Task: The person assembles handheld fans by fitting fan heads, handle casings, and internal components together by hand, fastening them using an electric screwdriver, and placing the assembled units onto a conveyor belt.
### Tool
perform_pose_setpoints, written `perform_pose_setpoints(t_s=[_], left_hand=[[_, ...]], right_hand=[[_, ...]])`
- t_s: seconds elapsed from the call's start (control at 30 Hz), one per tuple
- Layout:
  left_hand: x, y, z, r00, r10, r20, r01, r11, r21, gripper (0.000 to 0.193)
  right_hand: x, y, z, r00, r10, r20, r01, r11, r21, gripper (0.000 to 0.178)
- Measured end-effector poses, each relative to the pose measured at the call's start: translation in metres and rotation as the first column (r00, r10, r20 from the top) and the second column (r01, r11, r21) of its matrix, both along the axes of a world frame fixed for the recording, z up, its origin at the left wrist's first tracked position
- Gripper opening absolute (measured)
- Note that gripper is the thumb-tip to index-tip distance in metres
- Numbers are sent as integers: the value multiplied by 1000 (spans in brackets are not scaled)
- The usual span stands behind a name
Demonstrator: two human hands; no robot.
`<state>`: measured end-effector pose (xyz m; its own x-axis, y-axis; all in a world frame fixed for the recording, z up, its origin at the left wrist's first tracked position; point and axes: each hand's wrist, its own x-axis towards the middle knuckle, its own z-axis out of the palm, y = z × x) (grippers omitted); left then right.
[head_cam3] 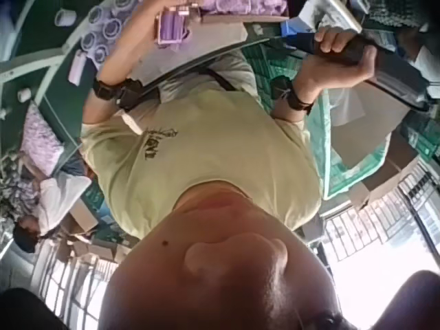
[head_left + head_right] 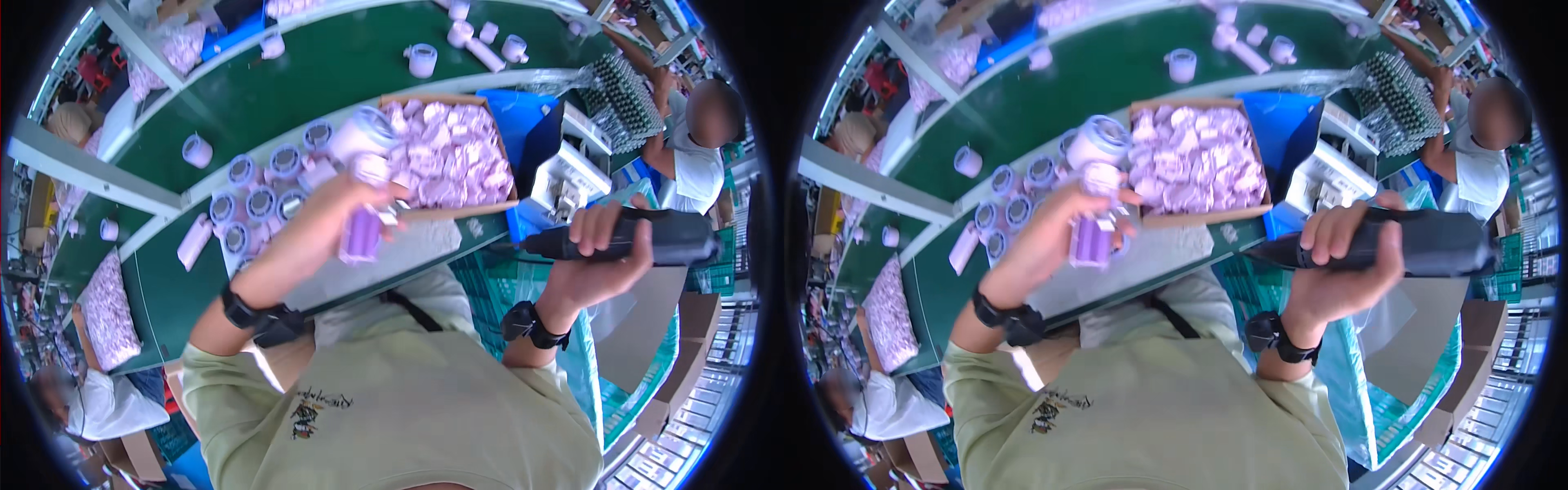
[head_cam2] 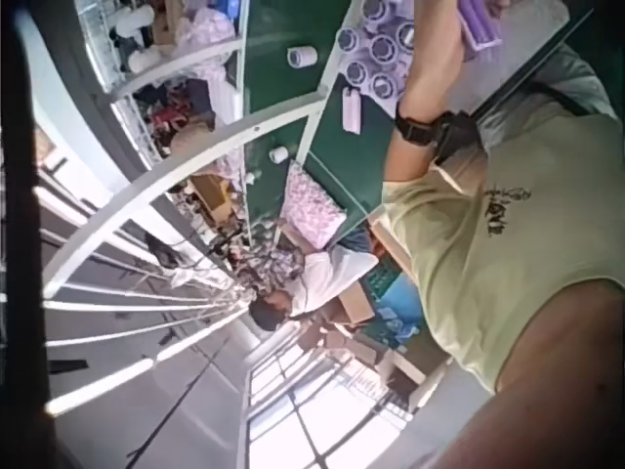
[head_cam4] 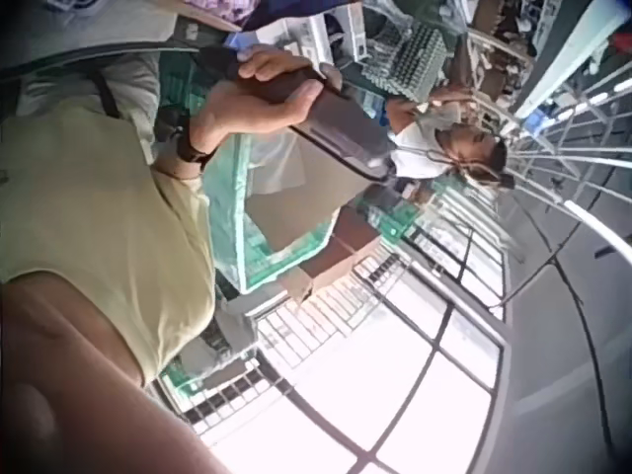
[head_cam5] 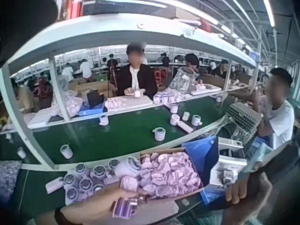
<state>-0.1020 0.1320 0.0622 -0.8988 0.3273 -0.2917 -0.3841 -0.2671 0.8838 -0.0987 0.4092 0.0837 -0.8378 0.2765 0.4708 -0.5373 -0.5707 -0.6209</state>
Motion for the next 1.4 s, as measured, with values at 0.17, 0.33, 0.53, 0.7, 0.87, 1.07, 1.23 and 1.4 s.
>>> perform_pose_setpoints(t_s=[0.17, 0.33, 0.53, 0.7, 0.87, 1.07, 1.23, 1.4], left_hand=[[-116, -81, 5, 992, 118, 36, -116, 991, -60, 43], [-202, -167, -53, 949, 309, 66, -283, 924, -258, 38], [-227, -220, -113, 910, 407, 81, -382, 898, -218, 37], [-195, -235, -108, 924, 363, 123, -340, 924, -174, 39], [-157, -234, -80, 949, 316, 13, -288, 879, -379, 44], [-44, -215, -21, 898, 410, -159, -434, 768, -470, 40], [37, -205, -6, 842, 528, -110, -514, 723, -462, 38], [60, -189, 3, 646, 755, -111, -677, 500, -540, 36]], right_hand=[[-25, 30, -12, 909, -376, 179, 272, 862, 428, 42], [-18, 30, -23, 721, -692, 42, 432, 495, 754, 59], [13, -45, 3, 651, -518, -555, 665, 37, 746, 55], [-136, -168, 72, 828, -23, -560, 531, 354, 770, 21], [-361, -197, 49, 961, -142, -238, 181, -330, 927, 44], [-509, -10, -62, 670, -735, -105, -279, -380, 882, 44], [-553, 78, -136, 381, -924, 5, -368, -146, 918, 69], [-588, 158, -174, 564, -825, 23, -396, -246, 885, 90]])
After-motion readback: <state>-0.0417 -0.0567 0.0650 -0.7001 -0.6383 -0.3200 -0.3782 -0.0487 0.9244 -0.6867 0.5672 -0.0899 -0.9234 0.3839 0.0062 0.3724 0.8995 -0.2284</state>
